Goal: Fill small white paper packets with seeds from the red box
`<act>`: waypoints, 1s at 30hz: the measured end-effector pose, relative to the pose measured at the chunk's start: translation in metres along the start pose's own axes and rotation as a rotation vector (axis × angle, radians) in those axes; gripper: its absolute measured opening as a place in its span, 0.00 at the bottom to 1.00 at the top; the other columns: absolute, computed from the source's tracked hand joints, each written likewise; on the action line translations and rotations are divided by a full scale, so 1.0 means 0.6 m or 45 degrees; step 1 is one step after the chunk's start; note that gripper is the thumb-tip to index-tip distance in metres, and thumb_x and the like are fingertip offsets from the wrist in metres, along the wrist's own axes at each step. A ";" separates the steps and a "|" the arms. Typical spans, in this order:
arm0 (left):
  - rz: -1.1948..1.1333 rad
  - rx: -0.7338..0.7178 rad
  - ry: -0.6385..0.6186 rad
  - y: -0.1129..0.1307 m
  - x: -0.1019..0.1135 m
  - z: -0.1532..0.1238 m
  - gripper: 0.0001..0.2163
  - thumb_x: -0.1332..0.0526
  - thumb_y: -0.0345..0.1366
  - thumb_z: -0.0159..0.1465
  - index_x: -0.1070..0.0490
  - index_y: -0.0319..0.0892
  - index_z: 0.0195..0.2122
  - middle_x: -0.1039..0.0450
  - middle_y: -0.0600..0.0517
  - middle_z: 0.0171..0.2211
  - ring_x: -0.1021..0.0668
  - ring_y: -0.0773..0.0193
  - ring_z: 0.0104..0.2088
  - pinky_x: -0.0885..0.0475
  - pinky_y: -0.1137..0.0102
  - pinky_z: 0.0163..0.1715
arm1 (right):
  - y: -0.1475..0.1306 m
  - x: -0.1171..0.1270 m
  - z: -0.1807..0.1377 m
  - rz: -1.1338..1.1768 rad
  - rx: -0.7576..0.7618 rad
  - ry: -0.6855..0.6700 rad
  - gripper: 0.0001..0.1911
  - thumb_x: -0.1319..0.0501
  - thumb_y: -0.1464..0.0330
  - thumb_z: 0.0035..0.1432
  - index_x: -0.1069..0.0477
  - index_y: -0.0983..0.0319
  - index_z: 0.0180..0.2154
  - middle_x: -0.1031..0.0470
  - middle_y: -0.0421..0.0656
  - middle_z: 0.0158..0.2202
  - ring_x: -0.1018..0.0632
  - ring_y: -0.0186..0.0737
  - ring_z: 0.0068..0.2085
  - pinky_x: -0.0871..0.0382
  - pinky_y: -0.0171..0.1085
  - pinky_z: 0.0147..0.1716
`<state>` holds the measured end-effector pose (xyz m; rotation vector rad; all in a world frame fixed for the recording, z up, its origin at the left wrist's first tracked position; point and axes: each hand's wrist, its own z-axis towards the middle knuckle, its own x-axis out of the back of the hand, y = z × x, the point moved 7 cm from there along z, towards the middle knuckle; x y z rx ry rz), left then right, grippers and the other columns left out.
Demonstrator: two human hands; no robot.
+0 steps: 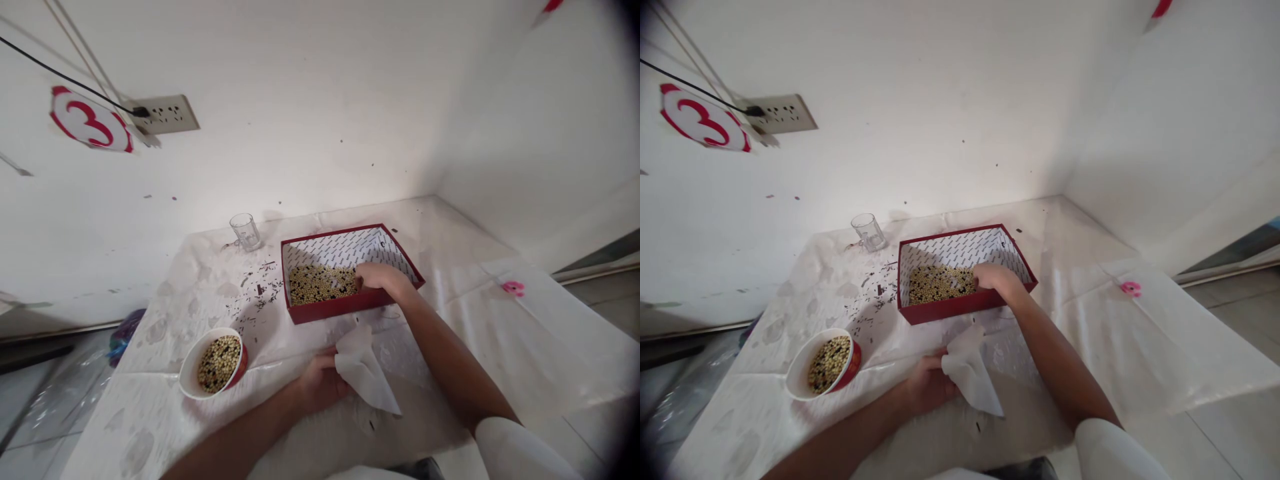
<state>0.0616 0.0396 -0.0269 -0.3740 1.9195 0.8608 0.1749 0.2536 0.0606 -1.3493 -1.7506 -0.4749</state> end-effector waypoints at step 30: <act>0.129 -0.075 0.116 0.009 -0.015 -0.006 0.13 0.33 0.28 0.56 0.18 0.41 0.43 0.17 0.48 0.40 0.18 0.58 0.42 0.25 0.64 0.43 | -0.013 0.004 -0.004 0.099 0.147 0.040 0.21 0.37 0.79 0.51 0.19 0.57 0.45 0.17 0.42 0.50 0.18 0.43 0.48 0.33 0.31 0.38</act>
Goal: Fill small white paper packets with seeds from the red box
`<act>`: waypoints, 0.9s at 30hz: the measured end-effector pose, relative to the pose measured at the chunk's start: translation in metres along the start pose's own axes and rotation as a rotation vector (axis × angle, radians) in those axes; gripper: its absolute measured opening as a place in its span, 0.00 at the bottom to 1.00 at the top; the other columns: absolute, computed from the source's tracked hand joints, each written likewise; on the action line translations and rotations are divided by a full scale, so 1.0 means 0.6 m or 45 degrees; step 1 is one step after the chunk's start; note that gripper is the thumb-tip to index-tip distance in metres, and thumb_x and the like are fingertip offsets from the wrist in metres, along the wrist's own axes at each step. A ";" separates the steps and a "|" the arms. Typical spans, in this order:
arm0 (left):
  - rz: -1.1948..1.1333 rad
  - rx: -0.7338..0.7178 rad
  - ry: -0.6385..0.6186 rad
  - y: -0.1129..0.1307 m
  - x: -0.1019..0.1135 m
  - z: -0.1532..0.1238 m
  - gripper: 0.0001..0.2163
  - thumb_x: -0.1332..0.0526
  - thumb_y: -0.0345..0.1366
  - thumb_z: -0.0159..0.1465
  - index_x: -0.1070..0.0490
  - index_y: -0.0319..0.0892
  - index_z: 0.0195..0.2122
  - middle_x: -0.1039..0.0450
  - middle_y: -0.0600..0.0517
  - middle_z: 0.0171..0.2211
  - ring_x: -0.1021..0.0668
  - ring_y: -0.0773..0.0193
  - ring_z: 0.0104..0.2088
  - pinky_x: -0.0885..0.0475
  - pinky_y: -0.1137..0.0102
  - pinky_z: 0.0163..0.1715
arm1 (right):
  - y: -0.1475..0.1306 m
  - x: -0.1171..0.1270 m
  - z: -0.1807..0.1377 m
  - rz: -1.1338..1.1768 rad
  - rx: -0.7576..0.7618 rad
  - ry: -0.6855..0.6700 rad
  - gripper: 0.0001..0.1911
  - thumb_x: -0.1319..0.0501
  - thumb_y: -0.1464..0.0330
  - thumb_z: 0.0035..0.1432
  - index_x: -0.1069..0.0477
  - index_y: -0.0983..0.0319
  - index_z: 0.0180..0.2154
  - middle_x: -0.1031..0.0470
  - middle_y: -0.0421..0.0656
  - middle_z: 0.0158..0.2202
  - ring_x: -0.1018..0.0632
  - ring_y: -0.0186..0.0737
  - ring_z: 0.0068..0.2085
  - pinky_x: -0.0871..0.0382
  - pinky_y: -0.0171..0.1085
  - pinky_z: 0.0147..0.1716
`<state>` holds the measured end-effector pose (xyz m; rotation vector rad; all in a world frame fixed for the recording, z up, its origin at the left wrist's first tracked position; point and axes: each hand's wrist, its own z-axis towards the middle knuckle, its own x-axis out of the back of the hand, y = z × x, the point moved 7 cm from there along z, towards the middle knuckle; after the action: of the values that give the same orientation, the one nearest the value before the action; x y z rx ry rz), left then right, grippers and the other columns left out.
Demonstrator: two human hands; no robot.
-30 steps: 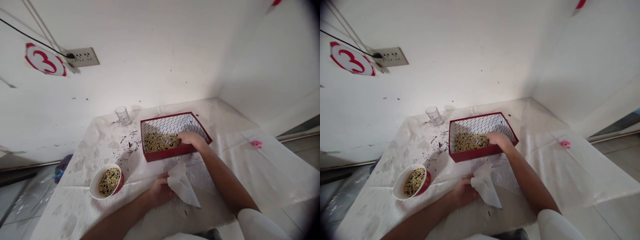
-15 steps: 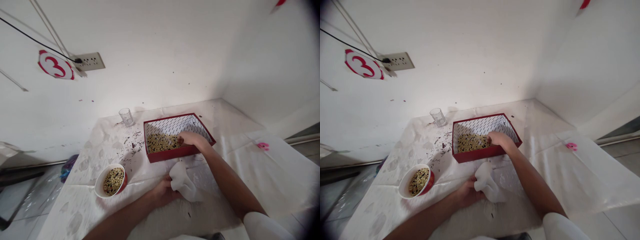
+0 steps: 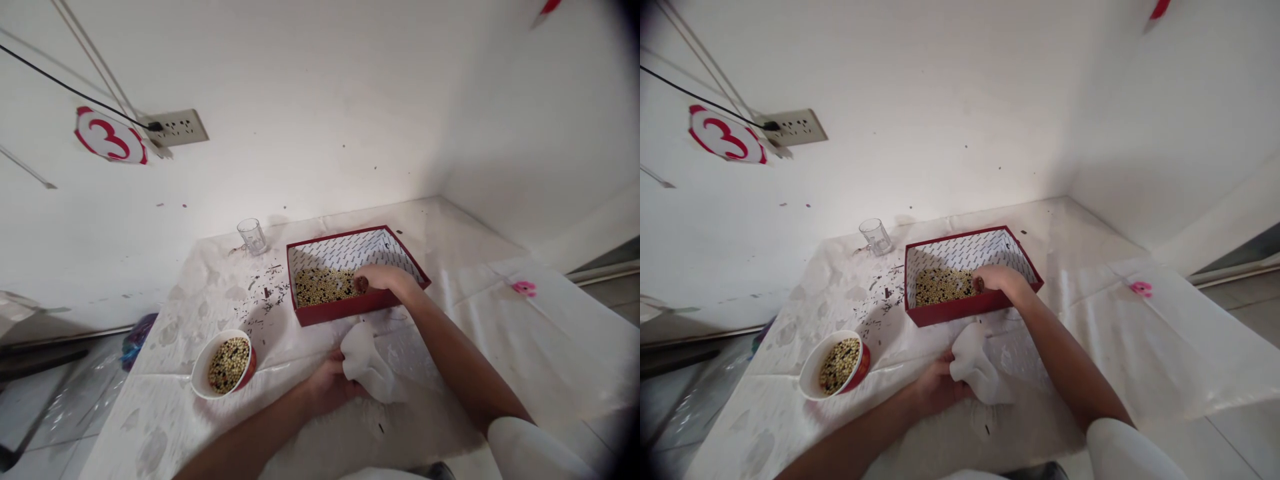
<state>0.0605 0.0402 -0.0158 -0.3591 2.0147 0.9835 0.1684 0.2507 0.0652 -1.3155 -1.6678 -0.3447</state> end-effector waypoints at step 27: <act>0.020 -0.046 -0.032 -0.013 0.028 0.013 0.14 0.32 0.29 0.57 0.18 0.41 0.45 0.17 0.44 0.43 0.17 0.53 0.44 0.23 0.59 0.45 | -0.009 -0.002 -0.011 0.028 -0.053 -0.061 0.18 0.36 0.72 0.49 0.13 0.55 0.41 0.14 0.44 0.41 0.15 0.45 0.42 0.30 0.34 0.35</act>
<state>0.0592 0.0428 -0.0355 -0.3494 1.9817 1.0307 0.1672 0.2435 0.0695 -1.3816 -1.6924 -0.3391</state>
